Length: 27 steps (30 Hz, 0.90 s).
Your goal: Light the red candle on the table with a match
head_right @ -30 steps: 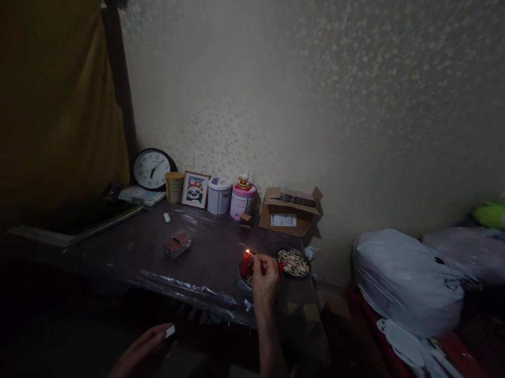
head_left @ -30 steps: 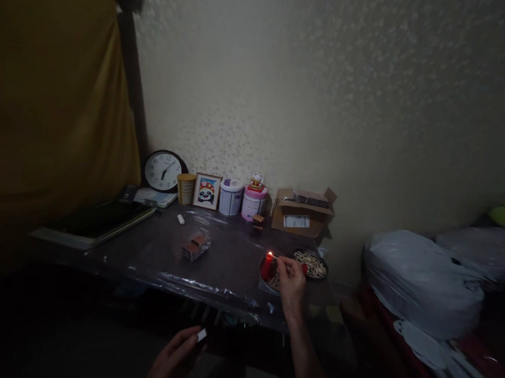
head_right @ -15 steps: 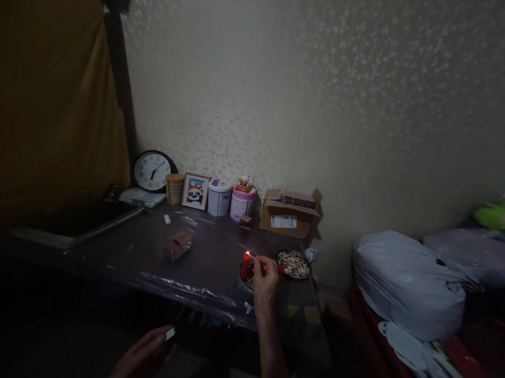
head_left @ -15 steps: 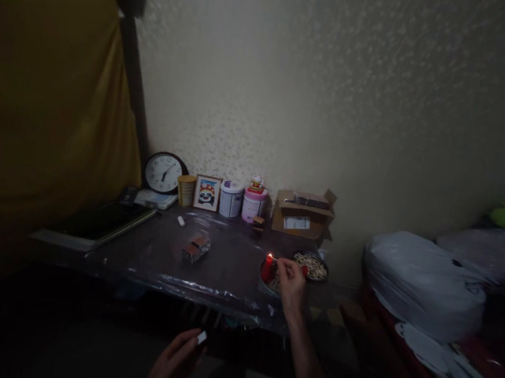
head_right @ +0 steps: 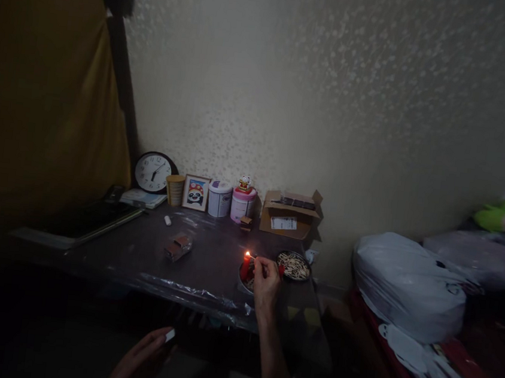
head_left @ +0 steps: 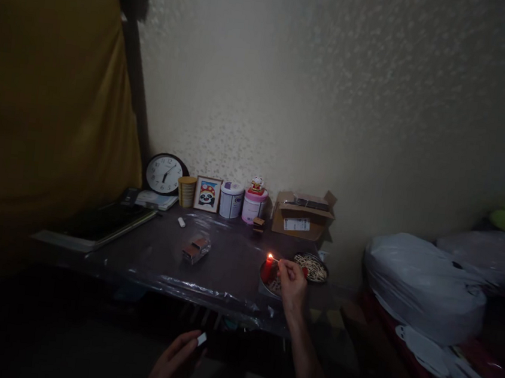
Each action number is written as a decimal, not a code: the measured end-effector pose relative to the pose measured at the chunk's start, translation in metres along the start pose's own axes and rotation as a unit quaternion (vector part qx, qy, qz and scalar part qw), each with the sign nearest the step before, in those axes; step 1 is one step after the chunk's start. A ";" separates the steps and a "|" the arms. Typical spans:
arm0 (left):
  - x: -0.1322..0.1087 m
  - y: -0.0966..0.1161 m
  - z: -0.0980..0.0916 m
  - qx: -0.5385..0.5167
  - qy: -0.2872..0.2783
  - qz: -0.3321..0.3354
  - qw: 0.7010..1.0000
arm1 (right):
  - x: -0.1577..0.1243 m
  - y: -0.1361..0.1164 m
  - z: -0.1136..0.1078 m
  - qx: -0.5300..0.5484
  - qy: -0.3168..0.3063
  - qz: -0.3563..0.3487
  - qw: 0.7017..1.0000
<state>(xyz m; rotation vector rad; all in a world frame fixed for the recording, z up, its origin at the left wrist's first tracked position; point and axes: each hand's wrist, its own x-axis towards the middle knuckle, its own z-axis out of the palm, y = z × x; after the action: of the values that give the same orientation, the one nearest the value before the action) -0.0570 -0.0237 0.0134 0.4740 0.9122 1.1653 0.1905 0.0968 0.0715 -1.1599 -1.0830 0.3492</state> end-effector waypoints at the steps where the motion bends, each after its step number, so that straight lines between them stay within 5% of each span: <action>1: -0.001 0.001 0.000 0.003 -0.003 0.002 1.000 | 0.000 -0.001 0.000 0.002 0.002 0.001 1.000; 10: 0.010 -0.002 -0.005 -0.001 0.023 -0.025 0.999 | -0.003 -0.022 -0.007 0.028 0.012 0.005 1.000; 17: -0.006 0.003 -0.001 0.009 -0.006 0.017 1.000 | 0.019 -0.054 -0.081 0.070 0.028 0.027 0.997; 22: 0.001 -0.002 -0.003 0.008 0.004 -0.016 1.000 | 0.033 -0.023 -0.133 -0.025 0.080 0.061 0.995; 27: 0.018 -0.009 -0.014 0.011 -0.024 -0.028 0.999 | 0.036 0.017 -0.144 -0.058 0.116 0.095 0.987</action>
<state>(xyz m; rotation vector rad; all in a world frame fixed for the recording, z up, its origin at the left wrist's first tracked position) -0.0607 -0.0116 -0.0080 0.4890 0.8928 1.0895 0.3319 0.0486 0.0756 -1.3762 -0.7995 0.2916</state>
